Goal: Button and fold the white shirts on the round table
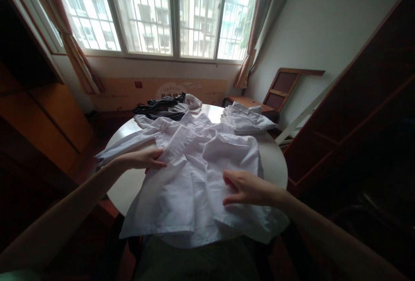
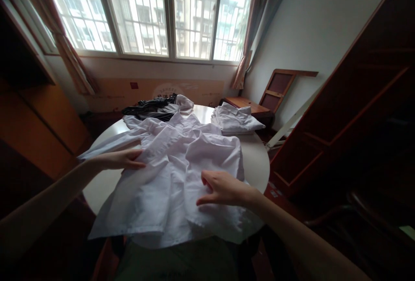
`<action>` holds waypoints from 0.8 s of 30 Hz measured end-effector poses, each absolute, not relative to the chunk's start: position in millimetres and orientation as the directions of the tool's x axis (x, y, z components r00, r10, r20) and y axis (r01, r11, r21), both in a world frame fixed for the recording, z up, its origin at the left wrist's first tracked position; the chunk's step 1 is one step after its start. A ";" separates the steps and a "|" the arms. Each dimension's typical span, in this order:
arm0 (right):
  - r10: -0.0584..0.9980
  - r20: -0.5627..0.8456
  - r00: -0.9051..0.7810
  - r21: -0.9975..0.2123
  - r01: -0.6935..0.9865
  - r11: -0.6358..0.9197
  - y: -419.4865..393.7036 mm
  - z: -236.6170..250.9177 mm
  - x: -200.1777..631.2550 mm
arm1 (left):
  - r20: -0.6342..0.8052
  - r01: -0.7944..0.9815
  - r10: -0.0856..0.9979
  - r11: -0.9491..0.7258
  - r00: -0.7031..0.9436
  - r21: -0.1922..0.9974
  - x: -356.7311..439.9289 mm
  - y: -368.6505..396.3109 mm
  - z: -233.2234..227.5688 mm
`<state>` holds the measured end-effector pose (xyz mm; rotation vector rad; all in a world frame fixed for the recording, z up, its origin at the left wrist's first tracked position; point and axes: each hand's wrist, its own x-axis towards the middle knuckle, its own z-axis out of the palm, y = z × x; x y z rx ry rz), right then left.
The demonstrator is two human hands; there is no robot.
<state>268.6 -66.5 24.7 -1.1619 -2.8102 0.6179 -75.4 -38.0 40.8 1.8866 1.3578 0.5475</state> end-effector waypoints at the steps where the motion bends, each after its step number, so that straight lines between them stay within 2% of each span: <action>1: 0.690 -0.153 -0.707 -0.379 0.687 0.620 -74.6 26.2 277.0 | -0.130 0.576 0.918 -0.121 0.375 0.808 -69.6 -43.1 48.1; 4: 0.698 -0.217 -0.683 -0.384 0.717 0.582 -90.6 28.4 293.2 | -0.129 0.415 0.911 -0.051 0.393 0.908 -46.7 -49.4 67.7; 7: 0.710 -0.252 -0.657 -0.386 0.741 0.549 -96.4 31.4 303.0 | -0.066 0.367 0.886 -0.122 0.459 0.922 -21.4 -45.8 76.0; 12: 0.739 -0.235 -0.631 -0.369 0.762 0.533 -109.6 33.1 324.9 | -0.073 0.442 0.713 -0.348 0.697 0.827 -0.7 -41.3 61.7; 17: 0.770 -0.076 -0.633 -0.354 0.739 0.573 -131.3 9.5 340.3 | -0.080 0.486 0.626 -0.513 0.776 0.708 -21.1 -74.2 40.4; 20: 0.793 -0.022 -0.609 -0.374 0.741 0.558 -134.8 -6.9 344.5 | -0.081 0.531 0.636 -0.560 0.767 0.636 -43.4 -99.0 26.3; 24: 0.790 -0.035 -0.612 -0.435 0.721 0.540 -130.1 -11.3 352.6 | -0.033 0.633 0.750 -0.533 0.661 0.561 -67.4 -112.8 -1.6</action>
